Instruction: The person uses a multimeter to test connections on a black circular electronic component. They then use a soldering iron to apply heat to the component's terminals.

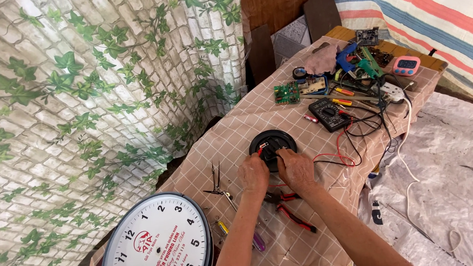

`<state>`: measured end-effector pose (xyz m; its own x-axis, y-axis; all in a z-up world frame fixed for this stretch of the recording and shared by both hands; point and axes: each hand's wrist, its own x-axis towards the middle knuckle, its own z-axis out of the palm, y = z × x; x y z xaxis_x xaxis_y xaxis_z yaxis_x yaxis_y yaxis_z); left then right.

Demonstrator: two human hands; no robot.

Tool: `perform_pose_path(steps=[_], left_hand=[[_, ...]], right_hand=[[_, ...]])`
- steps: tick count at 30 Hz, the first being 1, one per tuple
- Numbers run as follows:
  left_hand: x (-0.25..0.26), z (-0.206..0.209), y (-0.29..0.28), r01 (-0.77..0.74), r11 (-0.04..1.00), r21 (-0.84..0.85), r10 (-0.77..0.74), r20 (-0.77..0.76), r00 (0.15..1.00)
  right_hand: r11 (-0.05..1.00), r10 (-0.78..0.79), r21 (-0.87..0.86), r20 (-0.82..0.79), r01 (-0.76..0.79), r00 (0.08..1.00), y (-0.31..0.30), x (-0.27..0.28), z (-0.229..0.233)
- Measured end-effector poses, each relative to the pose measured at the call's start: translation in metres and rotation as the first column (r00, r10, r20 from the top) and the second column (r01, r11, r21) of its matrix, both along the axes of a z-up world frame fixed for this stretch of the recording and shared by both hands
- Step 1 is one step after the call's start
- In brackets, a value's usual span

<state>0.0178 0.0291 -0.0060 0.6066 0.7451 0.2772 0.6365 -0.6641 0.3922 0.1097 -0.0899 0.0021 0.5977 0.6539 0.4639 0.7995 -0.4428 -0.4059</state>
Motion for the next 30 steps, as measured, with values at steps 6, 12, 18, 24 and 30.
perform_pose_path(steps=[6,12,18,24,30], left_hand=[[0.000,-0.007,-0.001,-0.005,0.998,0.066,0.007,-0.022,1.000],[0.003,-0.007,0.003,-0.001,0.995,0.100,0.005,-0.038,0.999],[0.013,-0.001,0.016,0.015,1.000,-0.011,-0.016,-0.194,0.981],[0.021,-0.011,0.024,0.004,0.997,-0.073,-0.021,-0.232,0.973],[0.013,0.028,0.006,-0.059,0.978,-0.198,0.011,-0.234,0.972]], right_hand=[[1.000,0.001,0.006,0.007,-0.001,1.000,-0.004,0.000,0.005],[0.999,0.042,-0.018,-0.003,-0.042,0.999,0.001,0.009,0.008],[0.998,0.034,-0.049,0.057,-0.032,0.998,0.009,0.014,0.023],[0.991,0.059,-0.121,0.058,-0.052,0.997,0.014,0.012,0.031],[0.992,0.063,-0.113,-0.011,-0.064,0.998,0.005,0.009,0.036]])
